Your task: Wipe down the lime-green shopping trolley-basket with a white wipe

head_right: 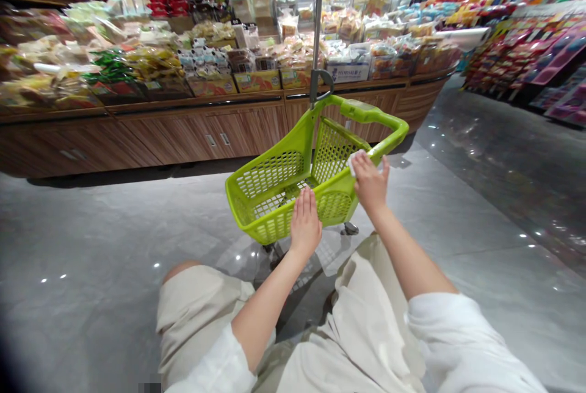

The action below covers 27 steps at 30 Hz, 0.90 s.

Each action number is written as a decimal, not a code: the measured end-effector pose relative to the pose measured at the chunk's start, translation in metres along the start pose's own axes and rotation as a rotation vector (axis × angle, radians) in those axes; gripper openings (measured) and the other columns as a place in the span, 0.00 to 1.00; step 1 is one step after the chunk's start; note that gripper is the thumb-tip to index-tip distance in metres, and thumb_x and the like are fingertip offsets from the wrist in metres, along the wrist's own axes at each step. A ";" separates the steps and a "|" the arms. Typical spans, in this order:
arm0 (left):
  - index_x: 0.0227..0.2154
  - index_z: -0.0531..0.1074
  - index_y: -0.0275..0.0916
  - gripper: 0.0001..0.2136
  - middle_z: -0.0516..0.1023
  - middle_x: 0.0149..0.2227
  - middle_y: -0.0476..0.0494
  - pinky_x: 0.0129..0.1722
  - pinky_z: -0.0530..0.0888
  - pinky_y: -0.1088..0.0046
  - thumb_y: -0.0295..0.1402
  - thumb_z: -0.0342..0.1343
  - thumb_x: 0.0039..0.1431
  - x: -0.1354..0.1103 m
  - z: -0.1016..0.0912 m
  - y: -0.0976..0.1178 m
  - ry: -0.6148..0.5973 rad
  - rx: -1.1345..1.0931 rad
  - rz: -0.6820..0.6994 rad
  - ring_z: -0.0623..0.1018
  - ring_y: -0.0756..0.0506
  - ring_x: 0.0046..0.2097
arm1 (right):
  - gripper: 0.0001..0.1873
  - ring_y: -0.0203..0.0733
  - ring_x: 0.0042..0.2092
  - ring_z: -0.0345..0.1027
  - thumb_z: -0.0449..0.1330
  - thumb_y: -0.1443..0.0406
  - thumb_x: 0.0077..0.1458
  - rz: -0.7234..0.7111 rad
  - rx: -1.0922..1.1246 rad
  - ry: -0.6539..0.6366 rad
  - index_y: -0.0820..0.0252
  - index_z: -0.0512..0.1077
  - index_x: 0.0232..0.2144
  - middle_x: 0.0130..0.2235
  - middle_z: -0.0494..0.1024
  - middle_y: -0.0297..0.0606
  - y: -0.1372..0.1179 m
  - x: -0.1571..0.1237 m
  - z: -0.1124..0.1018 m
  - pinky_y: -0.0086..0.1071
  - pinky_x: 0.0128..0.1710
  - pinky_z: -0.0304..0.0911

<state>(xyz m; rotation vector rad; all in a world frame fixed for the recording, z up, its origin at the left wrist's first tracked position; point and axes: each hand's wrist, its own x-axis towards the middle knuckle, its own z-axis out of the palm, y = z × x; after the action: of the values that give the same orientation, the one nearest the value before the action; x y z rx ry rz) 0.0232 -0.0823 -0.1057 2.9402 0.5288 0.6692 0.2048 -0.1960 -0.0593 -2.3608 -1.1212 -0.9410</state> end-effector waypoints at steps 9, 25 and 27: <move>0.69 0.43 0.23 0.38 0.44 0.72 0.31 0.70 0.53 0.60 0.24 0.50 0.56 -0.001 0.003 -0.006 0.019 0.014 0.029 0.44 0.41 0.73 | 0.33 0.44 0.62 0.65 0.48 0.78 0.52 -0.322 0.064 -0.182 0.54 0.68 0.58 0.59 0.74 0.39 0.009 0.005 -0.007 0.54 0.67 0.36; 0.69 0.44 0.23 0.38 0.43 0.72 0.32 0.70 0.52 0.61 0.25 0.51 0.56 -0.002 0.004 -0.006 0.019 0.023 0.035 0.44 0.41 0.72 | 0.33 0.47 0.62 0.64 0.49 0.76 0.53 -0.218 0.015 -0.096 0.54 0.66 0.60 0.60 0.72 0.41 0.016 -0.002 -0.010 0.57 0.67 0.34; 0.68 0.44 0.23 0.38 0.43 0.72 0.31 0.70 0.52 0.61 0.25 0.51 0.55 -0.002 0.003 -0.005 0.023 0.024 0.034 0.44 0.40 0.72 | 0.31 0.51 0.63 0.63 0.50 0.75 0.54 -0.069 -0.022 -0.021 0.55 0.67 0.59 0.60 0.72 0.43 0.036 0.007 -0.012 0.62 0.66 0.34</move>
<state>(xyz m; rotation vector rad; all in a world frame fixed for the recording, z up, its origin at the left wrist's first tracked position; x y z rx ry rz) 0.0218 -0.0785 -0.1101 2.9739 0.4937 0.7053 0.2317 -0.2214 -0.0471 -2.3689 -1.2131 -0.9581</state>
